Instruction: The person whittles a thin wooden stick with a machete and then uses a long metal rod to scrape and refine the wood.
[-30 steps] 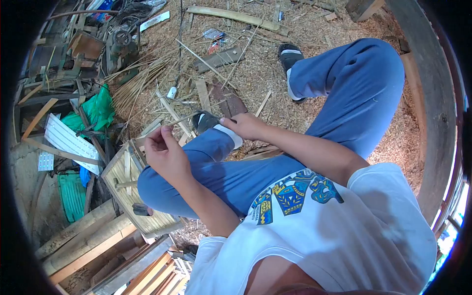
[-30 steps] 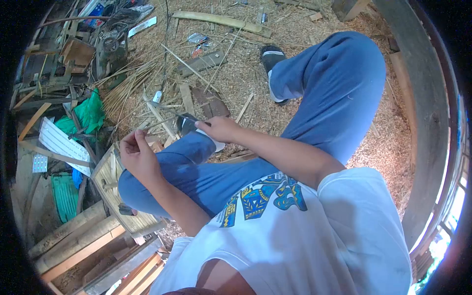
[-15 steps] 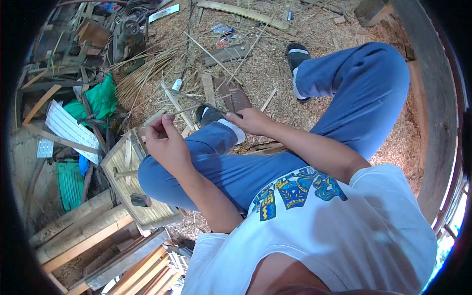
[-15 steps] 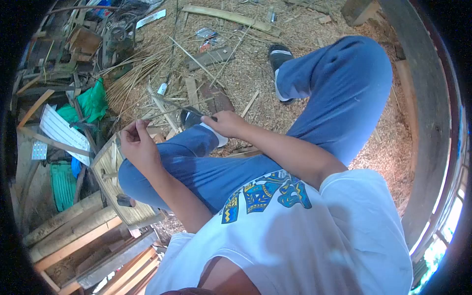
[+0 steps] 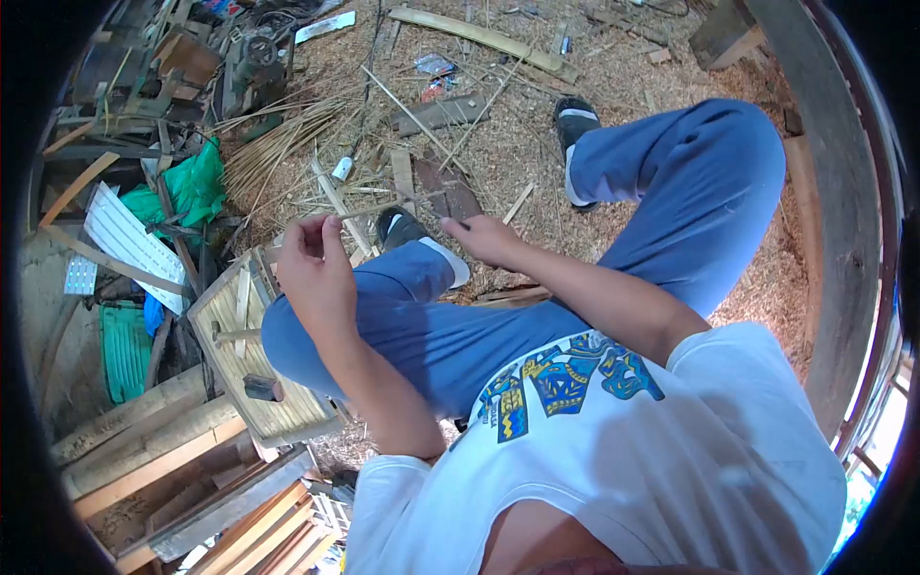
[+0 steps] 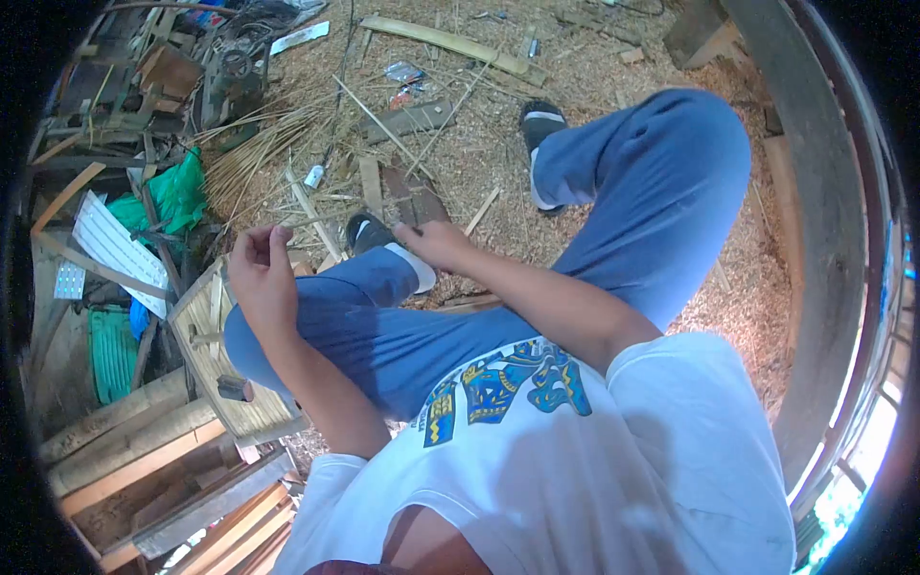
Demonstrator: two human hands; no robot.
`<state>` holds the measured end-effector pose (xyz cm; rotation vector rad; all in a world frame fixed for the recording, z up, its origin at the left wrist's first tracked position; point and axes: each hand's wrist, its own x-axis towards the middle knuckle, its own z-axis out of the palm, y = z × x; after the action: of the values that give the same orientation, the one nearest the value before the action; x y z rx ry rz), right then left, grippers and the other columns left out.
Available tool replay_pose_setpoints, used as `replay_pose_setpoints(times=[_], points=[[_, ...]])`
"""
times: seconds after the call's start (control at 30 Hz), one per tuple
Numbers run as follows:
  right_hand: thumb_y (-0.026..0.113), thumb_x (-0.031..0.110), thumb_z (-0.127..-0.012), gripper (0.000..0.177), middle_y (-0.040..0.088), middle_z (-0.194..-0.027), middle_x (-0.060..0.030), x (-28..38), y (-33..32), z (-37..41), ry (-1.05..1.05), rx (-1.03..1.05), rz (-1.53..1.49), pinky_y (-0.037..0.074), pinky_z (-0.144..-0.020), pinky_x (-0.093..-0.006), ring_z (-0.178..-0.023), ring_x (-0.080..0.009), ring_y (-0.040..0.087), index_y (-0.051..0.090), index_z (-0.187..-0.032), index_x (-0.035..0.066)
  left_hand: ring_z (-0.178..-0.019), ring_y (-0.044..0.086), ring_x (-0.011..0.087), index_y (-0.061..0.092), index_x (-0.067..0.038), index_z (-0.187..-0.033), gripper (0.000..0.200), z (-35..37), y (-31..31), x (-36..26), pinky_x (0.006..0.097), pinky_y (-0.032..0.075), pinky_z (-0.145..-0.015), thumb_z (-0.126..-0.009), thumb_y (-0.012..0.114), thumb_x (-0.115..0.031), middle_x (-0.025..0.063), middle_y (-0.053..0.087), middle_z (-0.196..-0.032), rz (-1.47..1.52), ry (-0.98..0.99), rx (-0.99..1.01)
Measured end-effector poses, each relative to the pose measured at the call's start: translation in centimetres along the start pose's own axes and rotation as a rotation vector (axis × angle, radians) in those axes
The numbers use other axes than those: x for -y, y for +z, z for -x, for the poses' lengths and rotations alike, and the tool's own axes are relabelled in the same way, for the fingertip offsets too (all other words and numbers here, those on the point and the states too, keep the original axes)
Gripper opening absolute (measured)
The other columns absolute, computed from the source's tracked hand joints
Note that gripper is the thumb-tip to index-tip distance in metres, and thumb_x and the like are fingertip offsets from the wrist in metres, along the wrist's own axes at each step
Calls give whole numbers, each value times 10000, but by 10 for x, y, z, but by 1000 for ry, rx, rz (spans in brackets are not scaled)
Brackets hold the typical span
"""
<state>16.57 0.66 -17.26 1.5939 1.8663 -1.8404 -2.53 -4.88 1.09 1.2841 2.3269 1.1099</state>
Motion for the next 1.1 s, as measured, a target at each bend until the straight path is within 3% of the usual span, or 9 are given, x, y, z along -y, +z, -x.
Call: replay_pose_setpoints(times=[0.1,0.2,0.33,0.43,0.53,0.63,0.73,0.83,1.1], points=[[444,666,-995,743,740,-926,-255,37,16,8,-286,-110,-48,541,-838,-488,-913,-426,720,761,-1064,-3,-759,711,182,678,30,-940,120,-15,-16,-11,330,538,-711,-962,693,-87,118,731,-823,-174,72,133],[474,573,-1040,656,725,-876,-243,69,22,25,-365,-64,-235,530,-799,-446,-852,-411,695,723,-956,-29,-777,737,220,671,32,-929,125,-34,-27,-20,358,544,-714,-952,702,-87,140,738,-833,-364,187,258],[479,580,-1035,666,713,-796,-212,29,57,-13,-419,-239,-347,531,-780,-457,-822,-387,708,719,-932,-33,-766,732,225,659,37,-919,131,-61,-29,-9,354,543,-713,-957,702,-81,150,738,-840,-382,267,295],[466,643,-1015,725,706,-772,-213,-28,56,-44,-36,-69,-329,542,-759,-471,-778,-375,713,735,-934,-26,-756,716,189,666,35,-936,105,-69,-22,0,333,537,-710,-961,694,-63,127,735,-830,-314,228,238],[441,720,-976,785,740,-933,-267,-38,42,-49,-25,-71,-201,550,-828,-496,-929,-423,726,763,-975,4,-783,698,146,669,42,-955,106,-80,-20,5,298,534,-733,-984,676,-60,99,736,-846,0,71,319],[441,721,-976,797,736,-940,-281,-12,44,-44,56,-70,-238,547,-836,-506,-943,-438,722,762,-954,-9,-833,693,124,667,50,-977,114,-91,-20,4,273,534,-773,-1006,653,-59,83,734,-882,-313,118,238],[440,721,-975,810,732,-922,-287,17,31,-33,-1,-84,-293,549,-833,-513,-927,-454,718,759,-929,-22,-845,694,133,657,58,-972,129,-98,-16,3,264,535,-798,-1020,634,-59,94,735,-910,-107,72,306],[429,721,-978,824,733,-902,-285,21,28,-30,-276,-156,-225,551,-835,-516,-911,-460,720,757,-917,-32,-846,696,131,651,55,-977,117,-95,-10,6,265,540,-804,-1021,628,-51,95,734,-909,-113,95,269],[431,722,-976,824,727,-871,-283,-27,35,-59,63,-26,-260,550,-838,-528,-901,-467,717,757,-936,-33,-902,709,157,624,64,-1020,115,-106,-13,19,281,571,-855,-1040,602,-46,103,716,-943,-101,15,252]])
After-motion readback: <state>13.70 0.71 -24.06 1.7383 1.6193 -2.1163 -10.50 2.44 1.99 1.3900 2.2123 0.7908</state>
